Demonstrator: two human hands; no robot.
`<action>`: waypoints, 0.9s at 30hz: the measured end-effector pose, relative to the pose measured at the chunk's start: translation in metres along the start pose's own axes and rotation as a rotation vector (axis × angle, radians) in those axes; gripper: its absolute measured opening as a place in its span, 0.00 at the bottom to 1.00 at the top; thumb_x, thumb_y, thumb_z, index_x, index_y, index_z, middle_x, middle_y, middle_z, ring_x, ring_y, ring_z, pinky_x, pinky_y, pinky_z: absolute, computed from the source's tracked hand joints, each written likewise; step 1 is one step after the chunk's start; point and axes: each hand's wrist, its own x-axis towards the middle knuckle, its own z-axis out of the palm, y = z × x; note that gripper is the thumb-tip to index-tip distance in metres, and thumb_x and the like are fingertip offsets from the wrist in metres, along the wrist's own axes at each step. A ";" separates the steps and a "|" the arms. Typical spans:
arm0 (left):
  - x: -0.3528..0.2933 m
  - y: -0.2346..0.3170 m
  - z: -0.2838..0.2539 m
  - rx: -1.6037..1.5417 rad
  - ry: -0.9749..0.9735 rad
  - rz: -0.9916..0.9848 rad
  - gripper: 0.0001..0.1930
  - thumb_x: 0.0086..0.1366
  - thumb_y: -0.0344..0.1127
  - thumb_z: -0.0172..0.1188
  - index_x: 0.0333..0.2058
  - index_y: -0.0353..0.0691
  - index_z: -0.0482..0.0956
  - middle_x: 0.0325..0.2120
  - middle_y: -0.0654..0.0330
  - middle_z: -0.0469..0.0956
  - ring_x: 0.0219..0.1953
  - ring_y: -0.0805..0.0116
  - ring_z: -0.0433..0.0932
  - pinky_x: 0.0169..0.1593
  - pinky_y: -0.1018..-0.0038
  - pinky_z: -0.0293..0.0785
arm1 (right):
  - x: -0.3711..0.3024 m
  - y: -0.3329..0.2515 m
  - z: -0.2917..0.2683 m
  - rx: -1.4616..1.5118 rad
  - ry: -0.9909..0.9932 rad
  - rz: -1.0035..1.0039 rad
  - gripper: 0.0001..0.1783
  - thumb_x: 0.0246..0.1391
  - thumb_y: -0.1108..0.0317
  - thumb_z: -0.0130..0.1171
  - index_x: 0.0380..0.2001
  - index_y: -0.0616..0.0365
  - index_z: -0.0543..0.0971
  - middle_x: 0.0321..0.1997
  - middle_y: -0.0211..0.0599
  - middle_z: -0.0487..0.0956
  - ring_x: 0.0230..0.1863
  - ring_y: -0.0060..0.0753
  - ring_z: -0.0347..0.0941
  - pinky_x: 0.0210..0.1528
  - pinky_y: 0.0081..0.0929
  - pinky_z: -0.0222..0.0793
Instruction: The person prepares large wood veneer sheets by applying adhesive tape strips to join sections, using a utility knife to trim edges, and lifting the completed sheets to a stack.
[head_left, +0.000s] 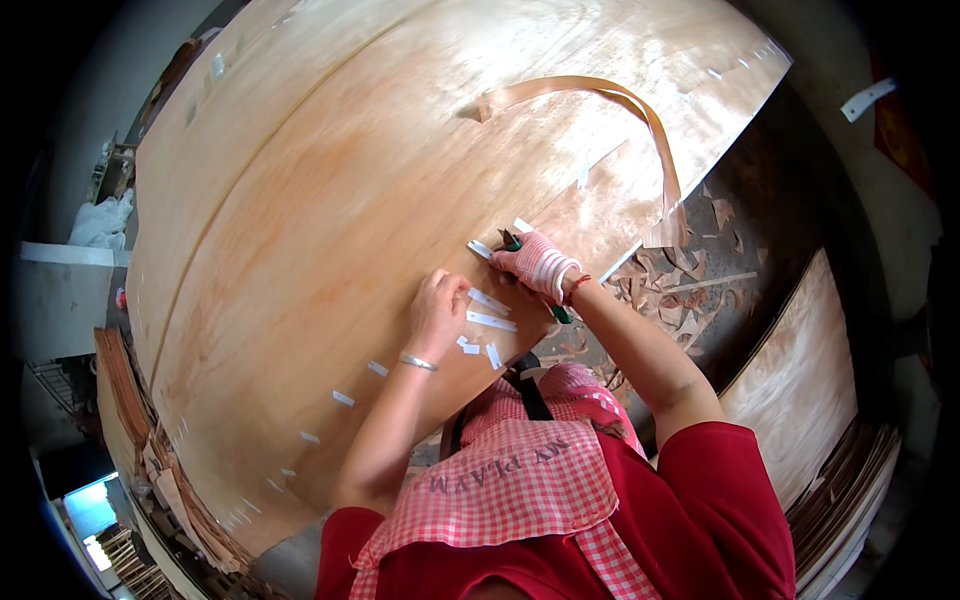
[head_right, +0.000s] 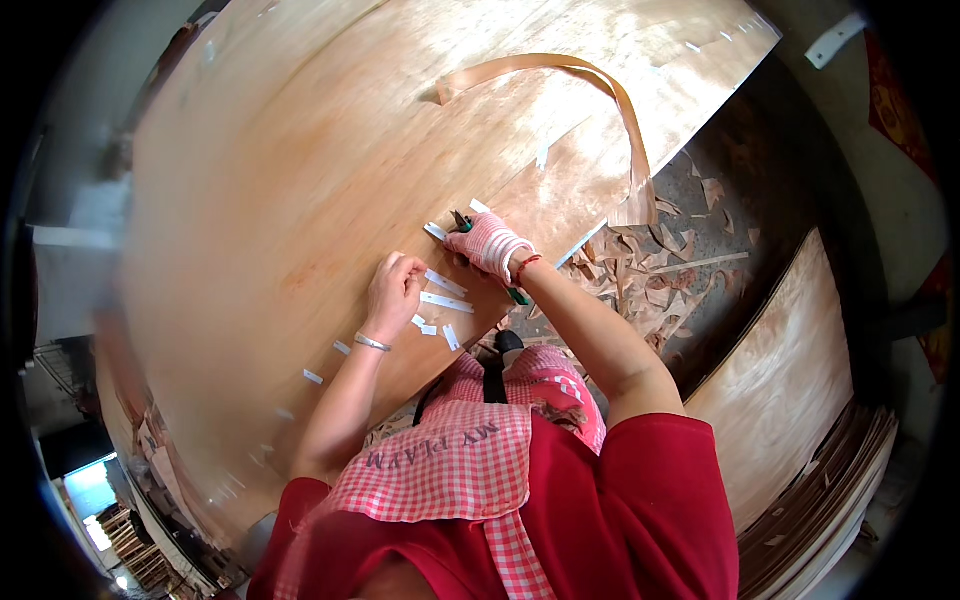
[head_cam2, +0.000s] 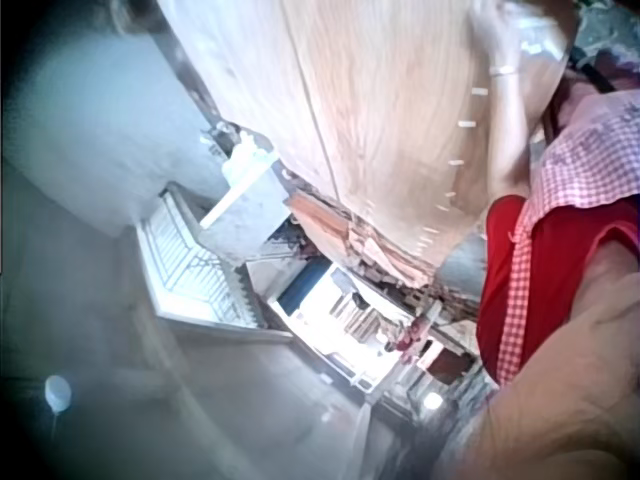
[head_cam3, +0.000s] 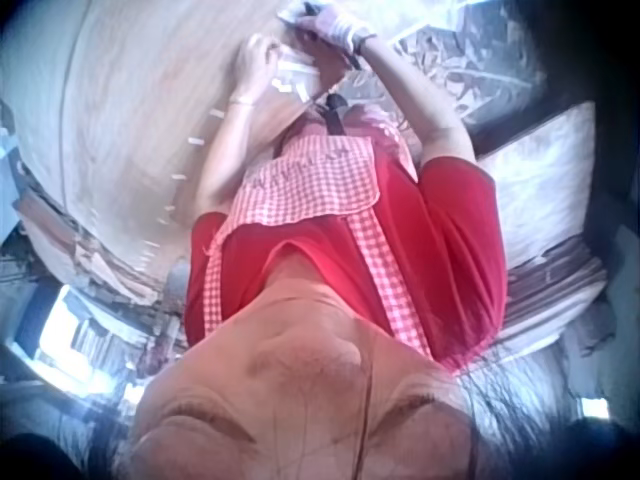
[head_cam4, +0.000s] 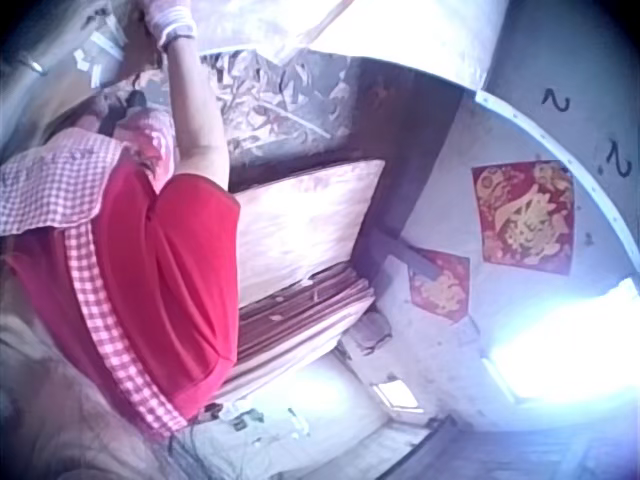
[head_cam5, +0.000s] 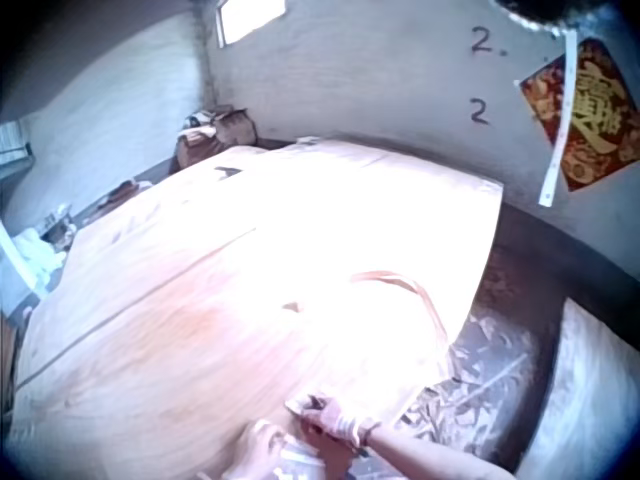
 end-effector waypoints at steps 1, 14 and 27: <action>-0.001 0.001 0.001 0.007 0.024 0.024 0.09 0.49 0.24 0.51 0.29 0.43 0.76 0.28 0.59 0.70 0.36 0.60 0.70 0.39 0.67 0.69 | -0.001 0.000 0.000 0.013 -0.003 0.003 0.10 0.48 0.64 0.58 0.23 0.60 0.74 0.14 0.33 0.72 0.07 0.26 0.62 0.08 0.25 0.56; 0.007 0.009 0.005 0.064 0.022 0.068 0.06 0.49 0.25 0.51 0.24 0.43 0.75 0.27 0.59 0.69 0.36 0.60 0.70 0.38 0.66 0.69 | 0.000 0.004 -0.006 0.036 -0.015 0.039 0.10 0.47 0.63 0.58 0.21 0.59 0.75 0.14 0.31 0.72 0.10 0.24 0.63 0.12 0.25 0.58; -0.004 -0.001 0.000 -0.080 0.049 0.068 0.06 0.47 0.22 0.50 0.25 0.38 0.73 0.28 0.56 0.70 0.35 0.56 0.69 0.39 0.64 0.67 | -0.002 0.004 0.000 0.059 -0.010 0.004 0.11 0.47 0.63 0.58 0.19 0.58 0.73 0.13 0.31 0.71 0.09 0.25 0.63 0.10 0.25 0.56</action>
